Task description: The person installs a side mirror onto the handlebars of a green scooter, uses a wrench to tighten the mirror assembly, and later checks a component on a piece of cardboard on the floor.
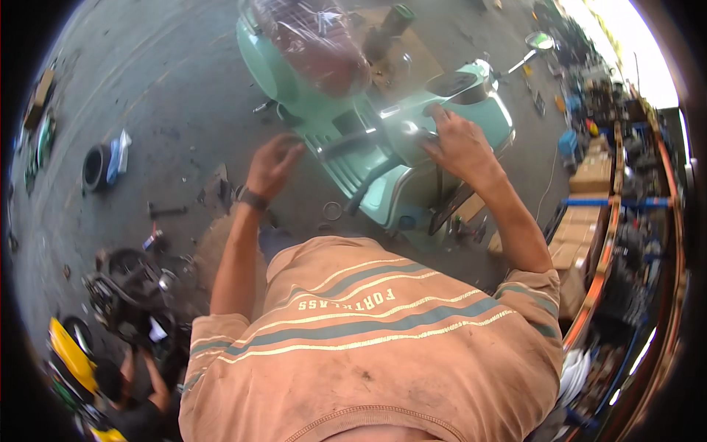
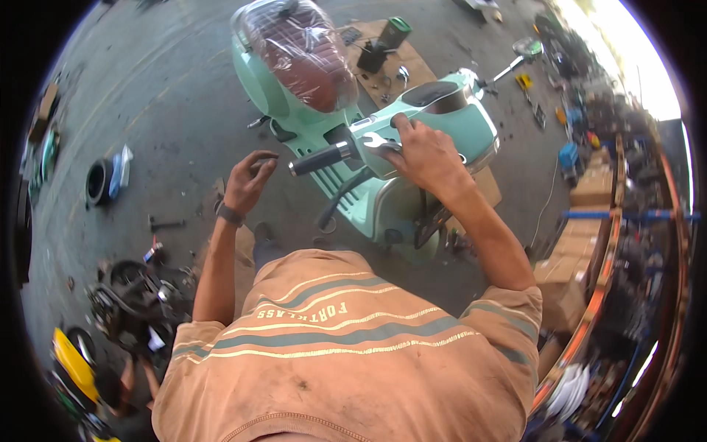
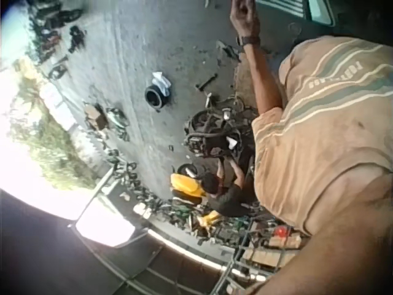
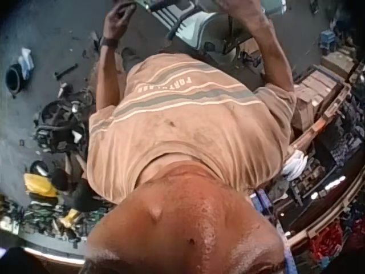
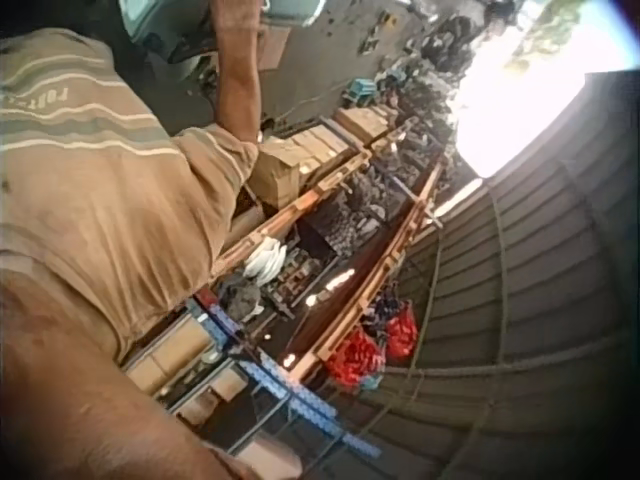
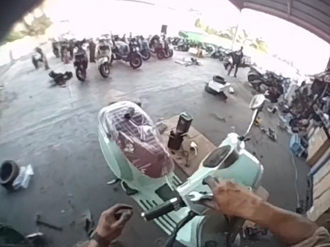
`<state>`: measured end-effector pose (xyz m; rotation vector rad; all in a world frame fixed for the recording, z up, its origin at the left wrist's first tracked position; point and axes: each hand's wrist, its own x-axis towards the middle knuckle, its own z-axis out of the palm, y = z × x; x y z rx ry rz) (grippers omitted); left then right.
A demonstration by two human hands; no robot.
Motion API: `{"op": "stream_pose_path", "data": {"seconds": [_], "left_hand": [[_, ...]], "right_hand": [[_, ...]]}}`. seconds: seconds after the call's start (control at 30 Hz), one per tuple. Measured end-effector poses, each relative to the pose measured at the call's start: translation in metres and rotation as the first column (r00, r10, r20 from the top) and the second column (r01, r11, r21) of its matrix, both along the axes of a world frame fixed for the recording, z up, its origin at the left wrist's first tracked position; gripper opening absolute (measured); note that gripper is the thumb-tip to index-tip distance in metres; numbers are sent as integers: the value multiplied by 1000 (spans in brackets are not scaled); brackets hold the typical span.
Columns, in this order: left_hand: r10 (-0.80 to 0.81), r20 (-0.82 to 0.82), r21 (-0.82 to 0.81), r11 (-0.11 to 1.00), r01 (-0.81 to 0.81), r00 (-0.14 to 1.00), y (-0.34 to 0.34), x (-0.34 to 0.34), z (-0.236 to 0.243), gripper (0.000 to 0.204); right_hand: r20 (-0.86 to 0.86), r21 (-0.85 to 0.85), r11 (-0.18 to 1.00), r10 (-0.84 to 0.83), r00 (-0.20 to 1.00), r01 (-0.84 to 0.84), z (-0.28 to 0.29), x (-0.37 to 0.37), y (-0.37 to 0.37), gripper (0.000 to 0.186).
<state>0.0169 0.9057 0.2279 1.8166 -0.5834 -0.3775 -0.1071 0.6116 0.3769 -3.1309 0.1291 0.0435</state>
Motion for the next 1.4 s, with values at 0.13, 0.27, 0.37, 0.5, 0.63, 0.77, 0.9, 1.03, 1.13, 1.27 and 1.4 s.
{"op": "stream_pose_path", "data": {"seconds": [0.13,0.27,0.37,0.5,0.63,0.77,0.9,1.03,1.13,1.27,1.4], "left_hand": [[-32,-58,12,999,33,998,25,64,-28,33],[-135,-95,100,984,145,986,21,122,-23,30],[-226,-29,74,971,228,974,-5,156,-17,29],[-393,-68,-74,919,388,917,-71,172,-10,28],[-533,-38,-95,844,528,845,-135,178,-24,27],[-644,-90,-15,764,645,760,-178,174,-25,30],[-723,-147,-48,687,725,675,-214,172,-42,34],[-796,-188,-5,587,809,576,-244,171,-44,31],[-839,-204,-15,519,855,505,-263,174,-43,31],[-879,-197,55,433,900,435,-294,191,-65,31],[-896,-323,60,302,951,305,-318,217,-64,32]], "right_hand": [[6,-42,983,-176,984,176,-10,-6,18,35],[-36,-138,917,-382,923,374,-14,0,25,29],[-12,-122,874,-475,880,470,-6,1,44,26],[-75,-139,833,-547,834,535,-7,-3,48,30],[-22,-111,783,-617,787,611,-3,-5,61,34],[35,-105,776,-622,782,622,-12,0,65,33],[40,-87,727,-680,732,681,-14,13,65,27],[-56,-89,611,-792,608,787,-16,23,66,26],[-63,-96,522,-853,518,848,-8,29,75,26],[-83,-126,388,-921,380,913,-7,43,82,24],[-236,-35,109,-967,97,993,-6,59,73,26]]}}
